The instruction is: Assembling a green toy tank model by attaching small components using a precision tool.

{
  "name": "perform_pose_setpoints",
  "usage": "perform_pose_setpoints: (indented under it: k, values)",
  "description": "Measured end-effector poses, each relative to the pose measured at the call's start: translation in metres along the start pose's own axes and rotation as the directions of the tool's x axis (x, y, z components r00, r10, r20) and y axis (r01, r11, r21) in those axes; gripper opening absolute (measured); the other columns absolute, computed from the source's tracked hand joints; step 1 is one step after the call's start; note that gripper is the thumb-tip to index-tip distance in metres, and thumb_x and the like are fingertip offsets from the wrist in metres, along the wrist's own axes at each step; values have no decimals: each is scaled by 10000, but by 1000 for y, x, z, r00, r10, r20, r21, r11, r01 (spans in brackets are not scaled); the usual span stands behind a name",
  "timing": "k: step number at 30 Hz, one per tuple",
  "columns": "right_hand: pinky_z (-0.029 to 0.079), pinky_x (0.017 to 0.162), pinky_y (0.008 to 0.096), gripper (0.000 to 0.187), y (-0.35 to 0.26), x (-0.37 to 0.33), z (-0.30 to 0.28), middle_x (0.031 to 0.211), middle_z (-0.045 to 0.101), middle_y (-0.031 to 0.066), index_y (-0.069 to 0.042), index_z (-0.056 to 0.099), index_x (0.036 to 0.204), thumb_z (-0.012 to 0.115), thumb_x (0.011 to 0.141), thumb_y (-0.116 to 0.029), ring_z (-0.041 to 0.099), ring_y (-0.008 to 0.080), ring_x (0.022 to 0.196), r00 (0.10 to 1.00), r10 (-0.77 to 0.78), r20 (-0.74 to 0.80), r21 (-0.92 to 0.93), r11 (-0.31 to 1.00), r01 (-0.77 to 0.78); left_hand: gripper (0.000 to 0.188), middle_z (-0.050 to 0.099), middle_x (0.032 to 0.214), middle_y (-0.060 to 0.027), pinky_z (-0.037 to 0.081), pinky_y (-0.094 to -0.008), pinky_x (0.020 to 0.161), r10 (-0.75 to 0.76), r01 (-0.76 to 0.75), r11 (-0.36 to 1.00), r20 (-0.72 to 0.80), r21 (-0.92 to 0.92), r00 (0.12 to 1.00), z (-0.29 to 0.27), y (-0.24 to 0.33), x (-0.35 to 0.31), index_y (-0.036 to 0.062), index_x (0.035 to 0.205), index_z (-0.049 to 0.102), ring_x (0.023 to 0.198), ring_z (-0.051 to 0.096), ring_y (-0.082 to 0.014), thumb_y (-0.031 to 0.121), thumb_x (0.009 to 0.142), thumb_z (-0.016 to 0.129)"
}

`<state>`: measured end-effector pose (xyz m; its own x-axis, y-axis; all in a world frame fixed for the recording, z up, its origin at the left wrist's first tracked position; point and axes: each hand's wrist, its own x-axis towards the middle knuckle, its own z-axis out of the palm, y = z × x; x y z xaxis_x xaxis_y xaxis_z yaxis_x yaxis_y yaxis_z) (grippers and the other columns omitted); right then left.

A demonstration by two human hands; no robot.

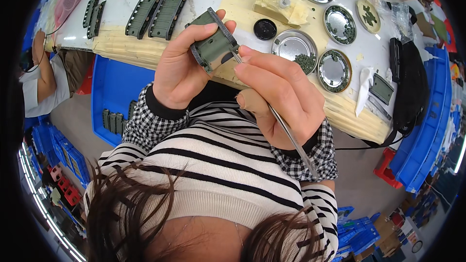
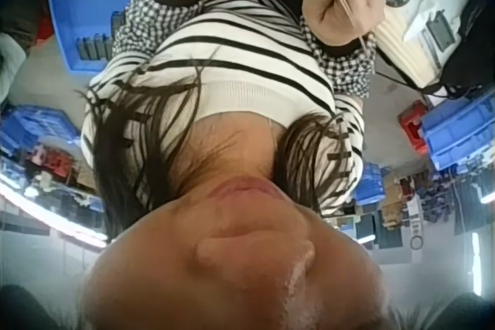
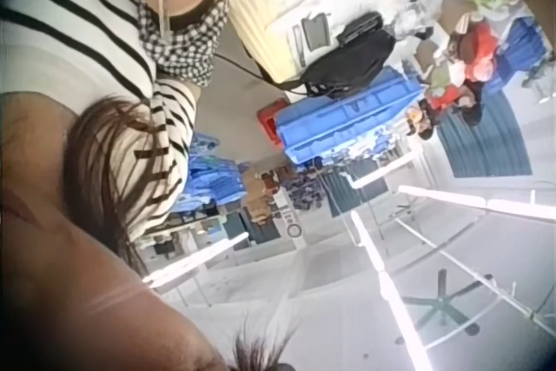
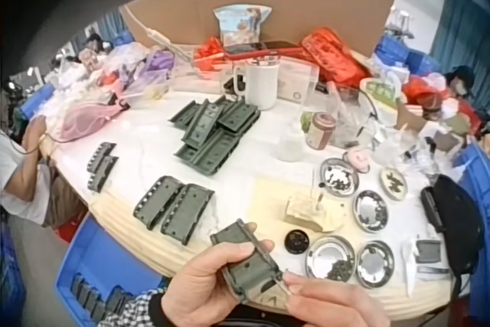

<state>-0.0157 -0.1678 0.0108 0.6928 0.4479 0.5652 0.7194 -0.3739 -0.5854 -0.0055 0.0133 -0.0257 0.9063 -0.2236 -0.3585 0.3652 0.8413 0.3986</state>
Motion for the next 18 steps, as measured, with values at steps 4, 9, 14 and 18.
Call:
perform_pose_setpoints:
  k: [4,9,14,18]
  values:
    - [512,792,331,275,1,-1,0,985,665,214,8,583,1008,445,1002,-230,669,291,925,1000,-17,3,-15,1000,17,330,586,1100,-122,503,-351,912,-14,15,999,22,-36,1000,-1,0,1,-14,1202,502,1106,566,-203,61,888,570]
    - [518,787,330,274,3,-4,1,981,665,214,11,583,1011,455,999,-231,674,300,922,1000,-23,-5,-7,1000,23,328,587,1095,-127,506,-342,903,-18,19,999,20,-41,1000,-2,-2,1,-11,1202,500,1101,568,-201,62,890,567]
    - [563,759,336,265,4,-3,-3,1026,645,182,3,603,1058,669,815,-78,665,310,970,998,-65,25,28,998,65,341,578,1109,-121,511,-344,897,-13,14,1000,26,-14,1000,-1,-1,1,-8,1214,495,1100,568,-197,71,889,566]
    - [572,766,342,323,0,-2,-7,1037,638,175,-3,607,1067,720,774,-79,661,315,988,997,-75,26,34,997,74,367,569,1127,-115,518,-348,886,-1,-1,1000,84,29,996,3,1,0,-11,1237,486,1109,565,-190,88,891,560]
